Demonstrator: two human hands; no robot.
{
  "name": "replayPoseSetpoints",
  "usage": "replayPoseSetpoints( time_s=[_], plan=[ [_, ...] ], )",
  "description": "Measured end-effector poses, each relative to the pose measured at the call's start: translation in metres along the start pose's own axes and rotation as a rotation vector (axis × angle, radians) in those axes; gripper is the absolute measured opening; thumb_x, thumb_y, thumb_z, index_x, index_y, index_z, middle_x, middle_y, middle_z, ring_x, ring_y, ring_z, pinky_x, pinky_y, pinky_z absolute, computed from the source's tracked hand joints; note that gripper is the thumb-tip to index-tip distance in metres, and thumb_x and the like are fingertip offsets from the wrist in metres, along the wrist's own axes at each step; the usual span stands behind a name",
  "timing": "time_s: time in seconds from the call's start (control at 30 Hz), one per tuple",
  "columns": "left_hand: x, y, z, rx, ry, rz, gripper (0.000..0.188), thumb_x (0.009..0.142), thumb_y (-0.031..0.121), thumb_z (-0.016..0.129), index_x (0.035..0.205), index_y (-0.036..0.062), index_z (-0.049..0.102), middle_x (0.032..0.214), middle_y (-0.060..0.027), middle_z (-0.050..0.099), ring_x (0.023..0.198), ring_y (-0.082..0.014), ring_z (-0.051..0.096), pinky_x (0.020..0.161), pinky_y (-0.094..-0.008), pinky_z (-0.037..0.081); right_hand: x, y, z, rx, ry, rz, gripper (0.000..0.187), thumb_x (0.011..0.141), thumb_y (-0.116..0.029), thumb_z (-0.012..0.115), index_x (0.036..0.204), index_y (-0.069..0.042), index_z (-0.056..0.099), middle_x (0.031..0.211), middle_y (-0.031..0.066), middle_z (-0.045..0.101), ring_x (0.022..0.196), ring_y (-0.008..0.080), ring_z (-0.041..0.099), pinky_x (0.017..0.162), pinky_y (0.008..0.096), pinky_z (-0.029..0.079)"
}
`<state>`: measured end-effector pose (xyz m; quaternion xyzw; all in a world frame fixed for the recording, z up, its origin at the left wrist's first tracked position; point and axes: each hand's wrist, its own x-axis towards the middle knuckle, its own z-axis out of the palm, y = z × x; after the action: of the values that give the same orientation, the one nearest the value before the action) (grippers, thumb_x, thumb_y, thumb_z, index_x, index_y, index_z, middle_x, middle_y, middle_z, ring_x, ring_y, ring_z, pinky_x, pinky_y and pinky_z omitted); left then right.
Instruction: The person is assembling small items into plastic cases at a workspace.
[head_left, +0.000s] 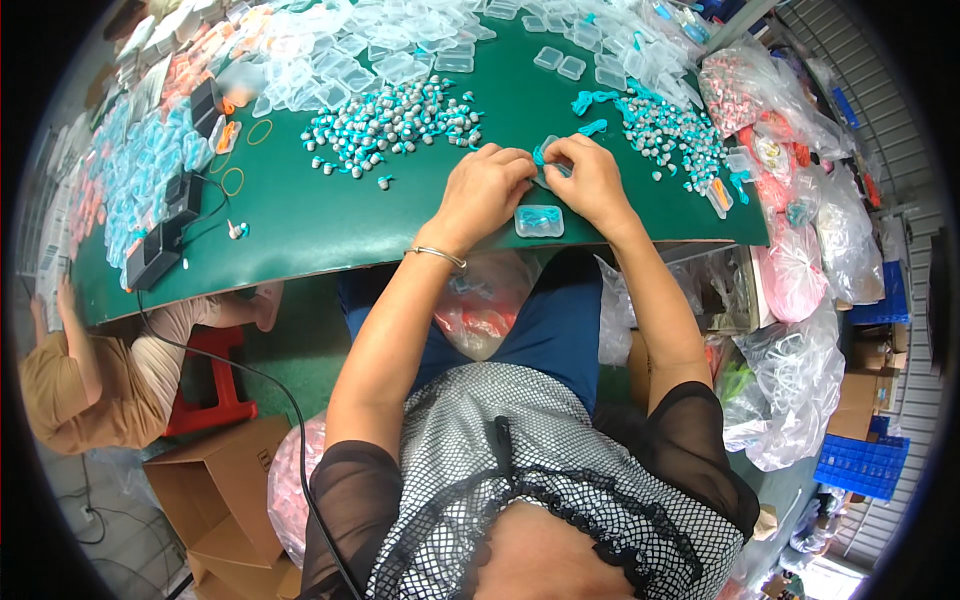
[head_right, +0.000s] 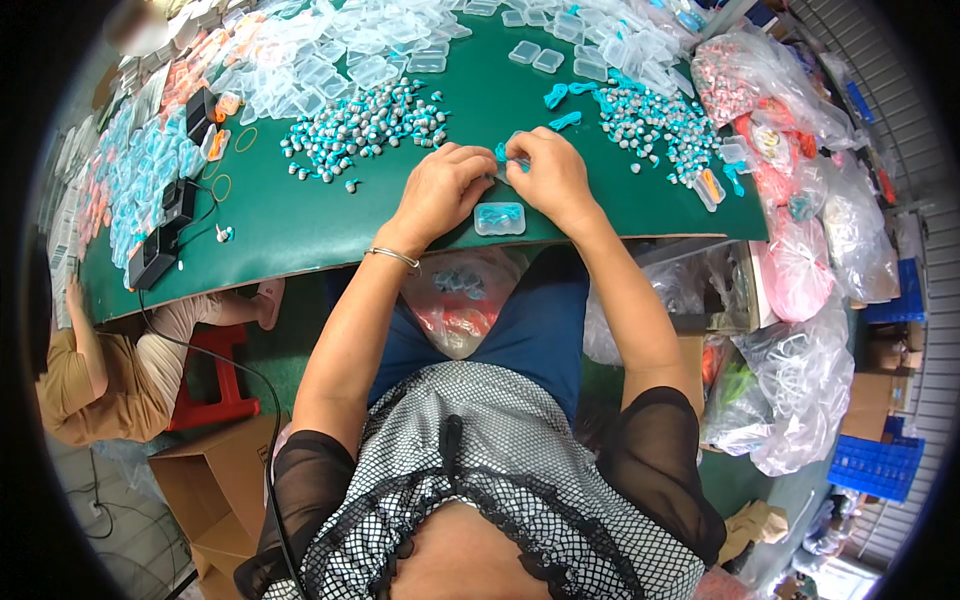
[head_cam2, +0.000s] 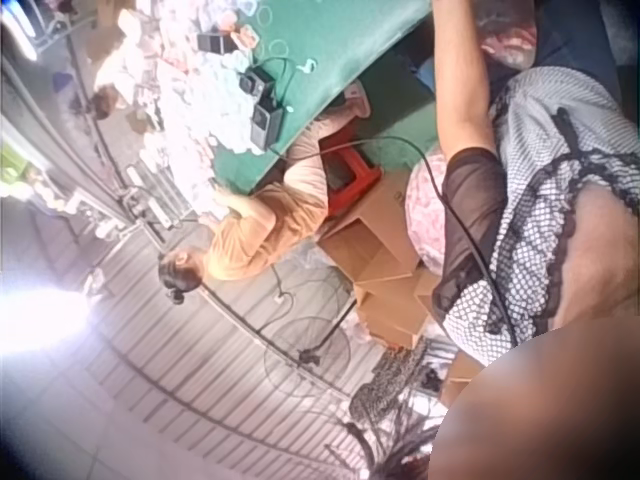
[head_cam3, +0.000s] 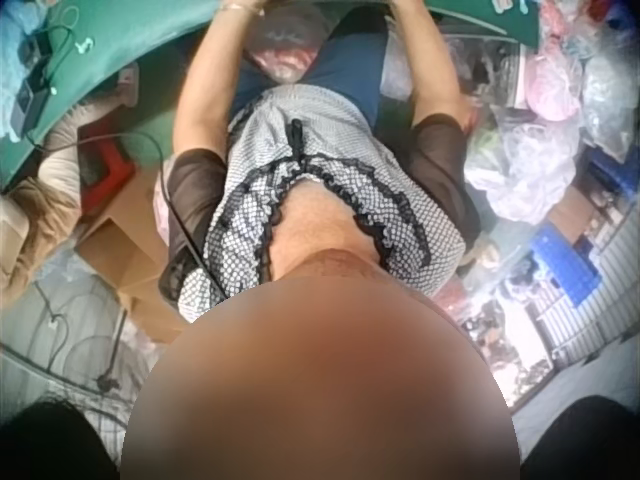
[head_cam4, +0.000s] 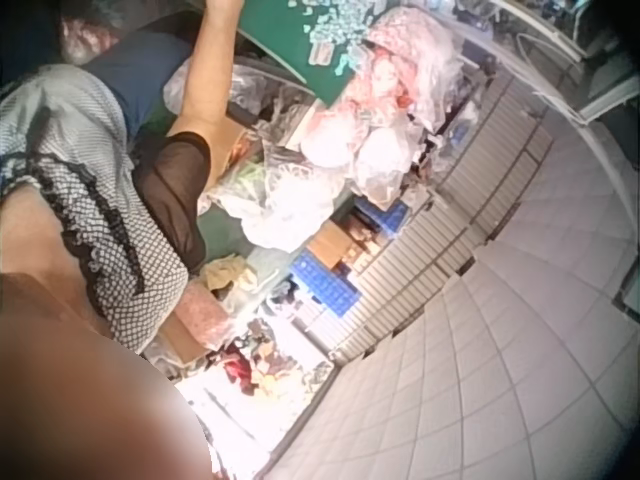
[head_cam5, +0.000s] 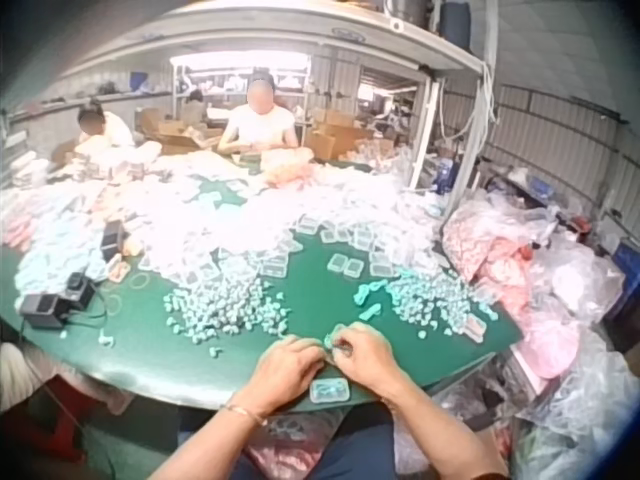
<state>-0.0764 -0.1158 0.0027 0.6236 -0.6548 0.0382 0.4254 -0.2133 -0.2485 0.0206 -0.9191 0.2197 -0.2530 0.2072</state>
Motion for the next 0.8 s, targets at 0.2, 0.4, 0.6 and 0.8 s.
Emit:
replayPoseSetpoints(
  time_s=[0.2,0.4,0.6,0.8],
  plan=[
    [-0.001,0.000,0.002,0.026,0.019,-0.004,0.015,0.077,0.007,0.070,0.091,0.0087,0.068,0.102,-0.0015,0.069,0.089,-0.0250,0.061,0.078,-0.0378,0.050,-0.005,0.001,0.000,-0.139,0.058,-0.099,0.014,0.073,-0.016,0.074,0.084,-0.012,0.068,0.090,0.0046,0.064,0.089,0.0264,0.062,0.075,0.0413,0.048],
    [-0.003,0.002,0.001,0.051,0.021,0.003,0.017,0.076,0.006,0.071,0.092,0.0082,0.068,0.103,-0.0018,0.068,0.087,-0.0252,0.061,0.078,-0.0377,0.051,0.002,-0.007,-0.001,-0.309,0.023,-0.137,0.013,0.072,-0.017,0.073,0.081,-0.012,0.067,0.086,0.0042,0.062,0.088,0.0258,0.061,0.076,0.0425,0.045],
    [-0.003,0.003,0.001,0.069,0.031,0.000,0.016,0.075,0.007,0.071,0.091,0.0097,0.069,0.101,-0.0010,0.069,0.085,-0.0246,0.060,0.078,-0.0373,0.051,0.003,-0.017,-0.011,-0.471,-0.022,-0.185,0.013,0.073,-0.014,0.072,0.082,-0.008,0.066,0.084,0.0067,0.062,0.087,0.0286,0.062,0.074,0.0435,0.046],
    [-0.003,0.002,0.002,0.061,0.019,-0.009,0.015,0.076,0.008,0.071,0.090,0.0099,0.069,0.100,-0.0007,0.069,0.085,-0.0243,0.060,0.078,-0.0367,0.051,0.011,-0.026,-0.012,-0.669,-0.160,-0.227,0.013,0.076,-0.013,0.071,0.087,-0.007,0.068,0.086,0.0082,0.063,0.087,0.0280,0.064,0.073,0.0433,0.047]
  ],
)
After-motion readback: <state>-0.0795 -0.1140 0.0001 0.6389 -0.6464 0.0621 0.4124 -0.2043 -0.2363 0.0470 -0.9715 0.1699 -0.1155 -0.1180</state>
